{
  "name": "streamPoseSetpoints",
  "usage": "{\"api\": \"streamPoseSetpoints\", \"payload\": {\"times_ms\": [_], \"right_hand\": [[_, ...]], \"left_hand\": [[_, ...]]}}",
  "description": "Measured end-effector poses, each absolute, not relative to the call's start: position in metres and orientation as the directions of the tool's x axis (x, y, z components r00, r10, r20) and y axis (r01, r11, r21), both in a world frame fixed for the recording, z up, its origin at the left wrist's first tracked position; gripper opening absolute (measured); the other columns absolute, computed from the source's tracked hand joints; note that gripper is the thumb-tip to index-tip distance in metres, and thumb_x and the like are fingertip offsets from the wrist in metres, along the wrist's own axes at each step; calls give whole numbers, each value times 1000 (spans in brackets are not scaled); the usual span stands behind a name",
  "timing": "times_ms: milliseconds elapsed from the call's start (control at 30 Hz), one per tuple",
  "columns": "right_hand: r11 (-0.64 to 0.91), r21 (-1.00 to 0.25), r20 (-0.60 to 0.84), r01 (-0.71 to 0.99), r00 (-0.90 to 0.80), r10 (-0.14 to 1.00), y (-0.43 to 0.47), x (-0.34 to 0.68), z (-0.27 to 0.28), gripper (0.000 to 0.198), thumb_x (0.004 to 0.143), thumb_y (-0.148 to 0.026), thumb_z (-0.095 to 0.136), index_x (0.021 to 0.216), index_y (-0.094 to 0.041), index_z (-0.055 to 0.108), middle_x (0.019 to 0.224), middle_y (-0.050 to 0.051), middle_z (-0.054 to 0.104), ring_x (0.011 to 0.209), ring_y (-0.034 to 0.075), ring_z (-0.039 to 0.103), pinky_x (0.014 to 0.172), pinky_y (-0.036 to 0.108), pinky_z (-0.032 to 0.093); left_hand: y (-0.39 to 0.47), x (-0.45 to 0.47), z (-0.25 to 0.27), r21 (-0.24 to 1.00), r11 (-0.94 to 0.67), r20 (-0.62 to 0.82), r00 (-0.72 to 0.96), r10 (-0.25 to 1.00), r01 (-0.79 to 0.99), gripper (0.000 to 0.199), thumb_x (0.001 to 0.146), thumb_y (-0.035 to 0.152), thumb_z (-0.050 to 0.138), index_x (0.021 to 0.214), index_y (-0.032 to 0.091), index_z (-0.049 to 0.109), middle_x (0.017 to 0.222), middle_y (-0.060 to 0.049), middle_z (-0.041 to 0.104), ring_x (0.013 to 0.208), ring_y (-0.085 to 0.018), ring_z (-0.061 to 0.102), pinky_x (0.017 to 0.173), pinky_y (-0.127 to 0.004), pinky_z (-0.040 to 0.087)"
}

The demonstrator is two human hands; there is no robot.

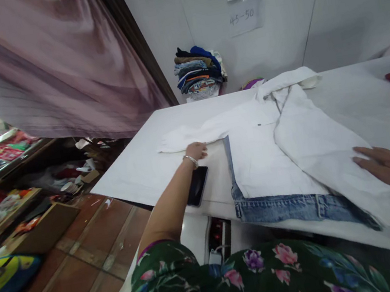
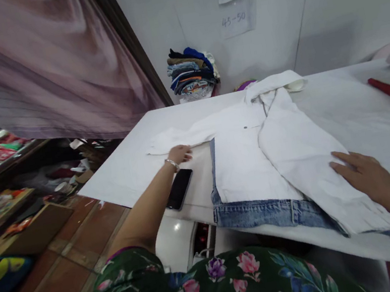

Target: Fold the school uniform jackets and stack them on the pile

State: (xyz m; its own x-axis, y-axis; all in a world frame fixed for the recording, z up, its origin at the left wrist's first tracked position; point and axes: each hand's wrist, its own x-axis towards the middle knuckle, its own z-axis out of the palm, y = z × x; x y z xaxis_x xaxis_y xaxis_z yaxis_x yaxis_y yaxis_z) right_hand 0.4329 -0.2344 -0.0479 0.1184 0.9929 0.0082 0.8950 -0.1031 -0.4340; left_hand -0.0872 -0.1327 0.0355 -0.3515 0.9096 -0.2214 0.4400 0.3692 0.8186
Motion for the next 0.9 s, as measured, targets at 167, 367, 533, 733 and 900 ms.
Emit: {"api": "streamPoseSetpoints", "payload": {"times_ms": [167,367,533,733,900], "right_hand": [[-139,-429,-21,892,144,989,-237,428,-42,65,82,-57,33,126,-15,56,133,16,52,129,31,41,108,40,30],[-164,-467,-22,869,174,984,-239,424,-37,63,83,-53,37,128,-14,55,137,16,49,129,30,41,108,40,29],[-163,-458,-38,874,164,986,-242,422,-34,62,86,-54,37,130,-14,54,138,16,48,132,29,36,110,37,25],[-123,-466,-6,876,135,991,-240,422,-38,67,83,-57,34,128,-12,56,135,17,51,129,31,42,109,39,29],[-145,-465,28,873,178,984,-231,428,-55,69,74,-60,36,123,-17,61,131,14,55,128,31,45,109,41,33]], "left_hand": [[-156,-21,-5,762,444,-441,-123,889,472,35,79,44,65,88,11,65,72,-7,69,60,-15,64,56,-25,54],[-157,-11,-6,649,334,-363,-108,926,683,24,74,32,70,87,13,64,85,-7,69,75,-19,65,62,-27,52],[-167,-18,-2,573,305,-283,-166,945,760,27,75,40,69,73,15,61,83,-8,68,85,-24,64,67,-28,49],[-213,-7,0,579,261,-309,-88,947,773,44,77,52,63,96,12,63,98,-14,70,88,-26,66,70,-30,50],[-239,-3,-4,561,181,-275,-24,961,808,51,77,42,64,119,13,55,120,-12,65,108,-25,61,86,-30,48]]}}
